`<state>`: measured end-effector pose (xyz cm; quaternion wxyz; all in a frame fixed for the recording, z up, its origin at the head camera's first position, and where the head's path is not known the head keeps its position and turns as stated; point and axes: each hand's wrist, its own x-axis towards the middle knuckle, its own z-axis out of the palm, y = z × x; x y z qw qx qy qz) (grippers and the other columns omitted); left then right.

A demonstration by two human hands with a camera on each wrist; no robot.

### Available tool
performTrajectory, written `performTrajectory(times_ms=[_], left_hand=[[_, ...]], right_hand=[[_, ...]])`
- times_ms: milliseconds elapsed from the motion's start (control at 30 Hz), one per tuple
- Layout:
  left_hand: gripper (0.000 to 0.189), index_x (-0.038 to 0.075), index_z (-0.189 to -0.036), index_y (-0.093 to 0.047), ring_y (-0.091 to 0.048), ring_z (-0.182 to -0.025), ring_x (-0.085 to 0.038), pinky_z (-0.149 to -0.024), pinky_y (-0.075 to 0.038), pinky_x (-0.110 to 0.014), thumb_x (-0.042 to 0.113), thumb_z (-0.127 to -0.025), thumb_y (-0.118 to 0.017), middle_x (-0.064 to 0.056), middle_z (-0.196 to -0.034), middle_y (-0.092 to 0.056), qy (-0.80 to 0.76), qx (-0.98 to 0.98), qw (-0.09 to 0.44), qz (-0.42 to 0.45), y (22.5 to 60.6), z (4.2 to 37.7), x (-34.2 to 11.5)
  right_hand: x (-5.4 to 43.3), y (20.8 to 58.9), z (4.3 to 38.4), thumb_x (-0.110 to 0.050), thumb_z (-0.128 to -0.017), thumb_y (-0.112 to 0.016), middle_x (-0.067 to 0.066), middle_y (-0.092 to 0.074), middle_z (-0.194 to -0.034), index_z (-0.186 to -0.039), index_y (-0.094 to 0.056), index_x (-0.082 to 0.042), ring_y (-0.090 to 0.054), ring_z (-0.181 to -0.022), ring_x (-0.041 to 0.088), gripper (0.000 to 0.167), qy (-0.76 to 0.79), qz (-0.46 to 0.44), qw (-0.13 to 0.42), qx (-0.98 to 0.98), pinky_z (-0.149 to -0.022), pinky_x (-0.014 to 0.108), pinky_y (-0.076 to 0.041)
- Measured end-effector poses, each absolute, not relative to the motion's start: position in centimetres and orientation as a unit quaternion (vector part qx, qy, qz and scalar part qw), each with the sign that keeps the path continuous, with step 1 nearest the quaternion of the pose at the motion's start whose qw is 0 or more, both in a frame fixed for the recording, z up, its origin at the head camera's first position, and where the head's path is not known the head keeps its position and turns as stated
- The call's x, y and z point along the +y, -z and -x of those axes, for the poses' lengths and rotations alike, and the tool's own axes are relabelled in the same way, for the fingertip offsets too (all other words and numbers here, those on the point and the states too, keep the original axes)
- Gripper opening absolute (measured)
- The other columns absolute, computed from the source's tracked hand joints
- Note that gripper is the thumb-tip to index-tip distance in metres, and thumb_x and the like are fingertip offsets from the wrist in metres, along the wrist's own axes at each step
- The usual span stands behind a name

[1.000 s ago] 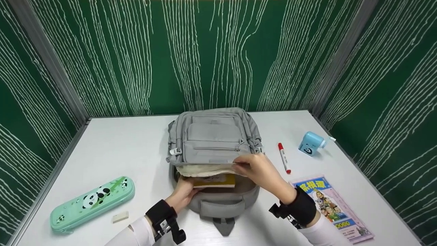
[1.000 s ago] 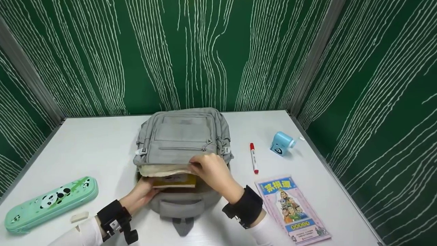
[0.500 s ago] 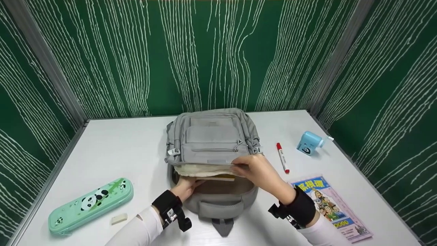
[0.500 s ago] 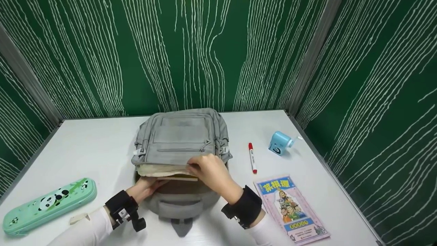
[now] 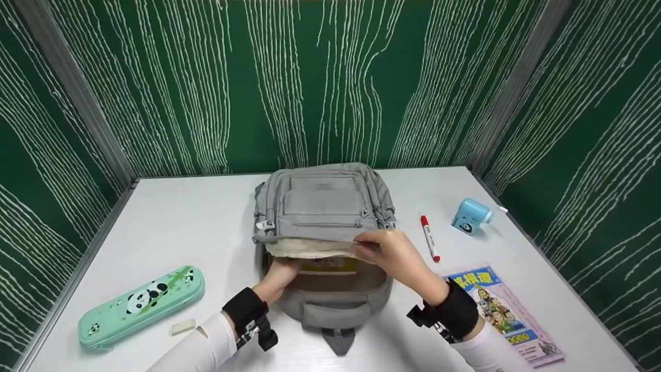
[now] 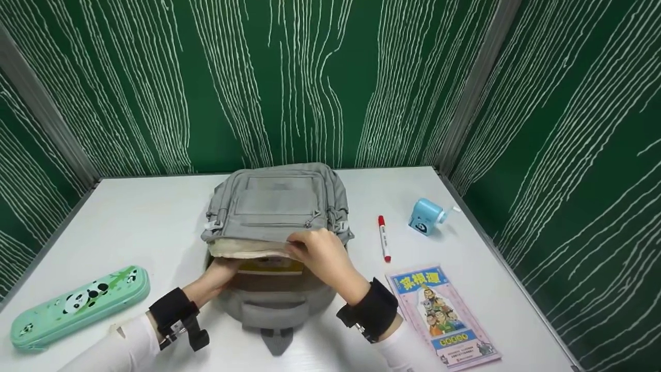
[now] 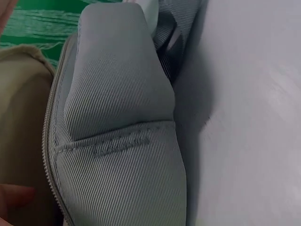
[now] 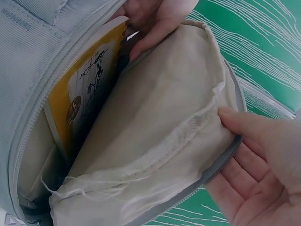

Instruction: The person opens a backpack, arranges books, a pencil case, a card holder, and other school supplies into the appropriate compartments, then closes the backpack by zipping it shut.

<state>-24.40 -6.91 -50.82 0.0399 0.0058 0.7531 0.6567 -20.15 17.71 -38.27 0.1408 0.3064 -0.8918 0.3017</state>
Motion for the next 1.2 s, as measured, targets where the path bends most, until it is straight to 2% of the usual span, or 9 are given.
performTrajectory(times_ms=[167, 267, 500, 667, 733, 833, 933, 1067, 1200], left_hand=[[0.068, -0.009, -0.153, -0.034, -0.037, -0.149, -0.047, -0.125, -0.031, -0.057, 0.017, -0.098, -0.066, -0.032, -0.158, -0.039, -0.579, 0.809, 0.069, -0.076, 46.9, 21.6, -7.7], [0.063, -0.009, -0.149, -0.041, -0.049, -0.140, -0.049, -0.120, -0.039, -0.059, 0.016, -0.097, -0.066, -0.034, -0.151, -0.048, -0.502, 0.849, 0.071, -0.147, 46.4, 21.0, -8.7], [0.040, -0.005, -0.127, -0.066, -0.064, -0.123, -0.044, -0.107, -0.050, -0.060, 0.023, -0.098, -0.067, -0.024, -0.129, -0.069, -0.373, 0.894, 0.059, -0.242, 44.5, 19.6, -11.5], [0.024, 0.010, -0.101, -0.078, -0.075, -0.092, -0.023, -0.087, -0.061, -0.042, 0.031, -0.097, -0.069, -0.006, -0.100, -0.080, -0.353, 0.906, 0.017, -0.233, 41.6, 19.1, -12.5], [0.021, 0.014, -0.092, -0.080, -0.073, -0.079, -0.013, -0.076, -0.060, -0.031, 0.031, -0.097, -0.069, 0.000, -0.087, -0.080, -0.359, 0.904, -0.023, -0.229, 40.8, 19.3, -12.6], [0.015, 0.015, -0.089, -0.079, -0.070, -0.071, -0.009, -0.067, -0.056, -0.022, 0.026, -0.096, -0.071, 0.003, -0.080, -0.078, -0.388, 0.891, -0.089, -0.220, 40.0, 19.6, -12.6], [0.008, 0.015, -0.094, -0.078, -0.074, -0.082, -0.015, -0.073, -0.060, -0.027, 0.022, -0.095, -0.074, -0.001, -0.090, -0.078, -0.420, 0.869, -0.127, -0.228, 39.7, 19.9, -12.4], [0.020, 0.013, -0.110, -0.077, -0.072, -0.111, -0.024, -0.096, -0.059, -0.042, 0.025, -0.094, -0.075, -0.006, -0.114, -0.077, -0.408, 0.866, -0.117, -0.265, 40.0, 20.3, -12.0], [0.028, 0.011, -0.115, -0.077, -0.073, -0.113, -0.024, -0.100, -0.058, -0.044, 0.031, -0.094, -0.074, -0.005, -0.116, -0.079, -0.364, 0.878, -0.089, -0.298, 40.5, 20.7, -11.7]], right_hand=[[17.7, 38.4, 20.4, -0.014, -0.093, -0.074, 0.004, -0.080, -0.094, -0.100, -0.079, -0.010, -0.072, -0.079, 0.013, 0.009, -0.304, -0.306, 0.150, -0.889, -0.068, 0.024, -0.057], [17.7, 38.7, 20.5, -0.013, -0.093, -0.075, 0.005, -0.080, -0.093, -0.099, -0.079, -0.010, -0.073, -0.079, 0.014, 0.008, -0.304, -0.309, 0.156, -0.888, -0.069, 0.025, -0.057], [17.9, 39.2, 20.5, -0.013, -0.093, -0.074, 0.005, -0.080, -0.092, -0.098, -0.079, -0.010, -0.074, -0.078, 0.015, 0.008, -0.299, -0.316, 0.160, -0.886, -0.069, 0.027, -0.058], [17.9, 39.4, 20.4, -0.013, -0.093, -0.075, 0.005, -0.080, -0.092, -0.097, -0.079, -0.010, -0.075, -0.080, 0.016, 0.007, -0.303, -0.313, 0.165, -0.885, -0.071, 0.029, -0.060], [17.9, 39.4, 20.4, -0.013, -0.092, -0.075, 0.004, -0.080, -0.092, -0.097, -0.079, -0.010, -0.075, -0.080, 0.016, 0.007, -0.303, -0.313, 0.164, -0.885, -0.071, 0.029, -0.059], [17.8, 39.4, 20.2, -0.012, -0.092, -0.075, 0.004, -0.080, -0.092, -0.097, -0.079, -0.010, -0.075, -0.080, 0.016, 0.007, -0.301, -0.316, 0.163, -0.885, -0.070, 0.029, -0.059], [17.8, 39.5, 20.1, -0.011, -0.092, -0.076, 0.005, -0.081, -0.093, -0.098, -0.079, -0.009, -0.076, -0.082, 0.017, 0.007, -0.297, -0.318, 0.163, -0.886, -0.072, 0.030, -0.061], [17.7, 39.6, 20.0, -0.009, -0.091, -0.076, 0.006, -0.081, -0.093, -0.098, -0.080, -0.008, -0.077, -0.084, 0.018, 0.008, -0.295, -0.319, 0.171, -0.884, -0.074, 0.033, -0.062], [17.6, 39.9, 19.9, -0.008, -0.090, -0.077, 0.007, -0.081, -0.092, -0.097, -0.080, -0.007, -0.077, -0.084, 0.020, 0.008, -0.292, -0.324, 0.177, -0.882, -0.075, 0.034, -0.063]])
